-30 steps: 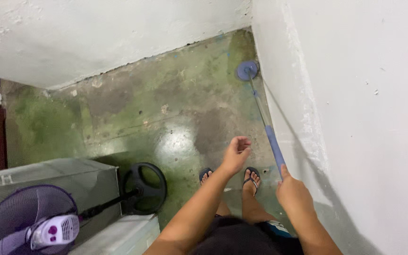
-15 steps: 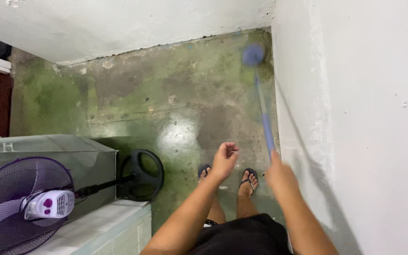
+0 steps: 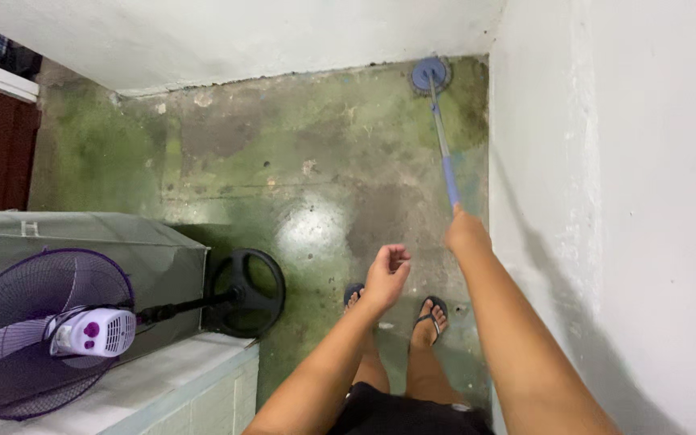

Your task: The person mops a green concrete floor using a mop, moving two standing fans aside to reach the corners and dipping the mop into a small bucket of soapy water.

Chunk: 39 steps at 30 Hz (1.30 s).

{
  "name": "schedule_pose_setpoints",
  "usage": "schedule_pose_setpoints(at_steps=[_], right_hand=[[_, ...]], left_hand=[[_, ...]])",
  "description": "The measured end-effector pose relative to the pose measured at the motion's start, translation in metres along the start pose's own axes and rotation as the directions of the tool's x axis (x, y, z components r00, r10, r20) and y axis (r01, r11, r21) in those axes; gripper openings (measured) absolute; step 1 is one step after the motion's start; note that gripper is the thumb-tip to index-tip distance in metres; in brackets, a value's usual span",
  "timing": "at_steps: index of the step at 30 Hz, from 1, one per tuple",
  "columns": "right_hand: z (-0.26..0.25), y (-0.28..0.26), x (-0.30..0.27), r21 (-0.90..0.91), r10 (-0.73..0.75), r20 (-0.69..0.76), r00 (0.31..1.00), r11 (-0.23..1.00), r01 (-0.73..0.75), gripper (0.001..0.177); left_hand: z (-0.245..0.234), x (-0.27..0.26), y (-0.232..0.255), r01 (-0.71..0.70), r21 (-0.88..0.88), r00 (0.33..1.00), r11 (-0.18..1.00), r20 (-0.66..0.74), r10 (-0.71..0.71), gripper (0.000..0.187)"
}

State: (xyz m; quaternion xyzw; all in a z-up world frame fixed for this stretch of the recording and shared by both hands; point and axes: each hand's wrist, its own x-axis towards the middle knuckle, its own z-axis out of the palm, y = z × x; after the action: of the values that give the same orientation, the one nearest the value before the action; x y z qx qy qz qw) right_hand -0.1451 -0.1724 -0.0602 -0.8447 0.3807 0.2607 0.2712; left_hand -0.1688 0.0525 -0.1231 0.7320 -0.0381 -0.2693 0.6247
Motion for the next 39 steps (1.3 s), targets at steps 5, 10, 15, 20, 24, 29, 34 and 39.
schedule_pose_setpoints(at_steps=[5,10,15,20,24,29,34,39], right_hand=[[-0.003,0.021,-0.102,-0.029,-0.039,0.097,0.995,0.999,0.042,0.048],[-0.004,0.034,-0.148,-0.207,0.071,0.225,0.972,0.978,-0.023,0.069],[0.013,0.000,-0.026,-0.032,-0.153,-0.048,0.987,0.988,0.151,0.042],[0.035,-0.049,0.028,0.176,-0.030,0.123,0.992,0.984,0.008,0.054],[0.056,0.002,-0.093,-0.061,-0.276,0.006,0.961,0.959,0.276,0.043],[0.033,0.024,-0.153,-0.139,-0.061,0.258,0.964,0.985,0.100,0.071],[0.065,-0.026,-0.039,-0.059,-0.166,0.070,0.984,0.984,0.170,0.053],[0.073,-0.099,0.043,-0.024,-0.114,0.066,0.991,0.993,0.115,0.056]], left_hand=[[-0.005,-0.005,-0.001,0.062,-0.045,0.997,0.997,-0.033,-0.063,0.035],[-0.003,-0.002,0.026,0.059,0.052,0.998,0.997,-0.014,-0.058,0.033],[-0.006,0.003,0.026,0.038,0.015,0.999,0.999,-0.020,-0.038,0.033],[-0.023,-0.005,-0.002,0.055,0.011,0.997,0.998,-0.063,-0.054,0.032],[-0.030,-0.010,-0.020,0.077,-0.060,0.994,0.995,-0.078,-0.082,0.033],[-0.034,-0.008,-0.011,0.086,-0.066,0.993,0.994,-0.080,-0.091,0.033],[-0.045,0.005,-0.006,0.038,-0.090,0.995,0.995,-0.094,-0.047,0.032],[-0.075,0.002,-0.030,0.038,-0.071,0.987,0.997,-0.153,-0.049,0.031]])
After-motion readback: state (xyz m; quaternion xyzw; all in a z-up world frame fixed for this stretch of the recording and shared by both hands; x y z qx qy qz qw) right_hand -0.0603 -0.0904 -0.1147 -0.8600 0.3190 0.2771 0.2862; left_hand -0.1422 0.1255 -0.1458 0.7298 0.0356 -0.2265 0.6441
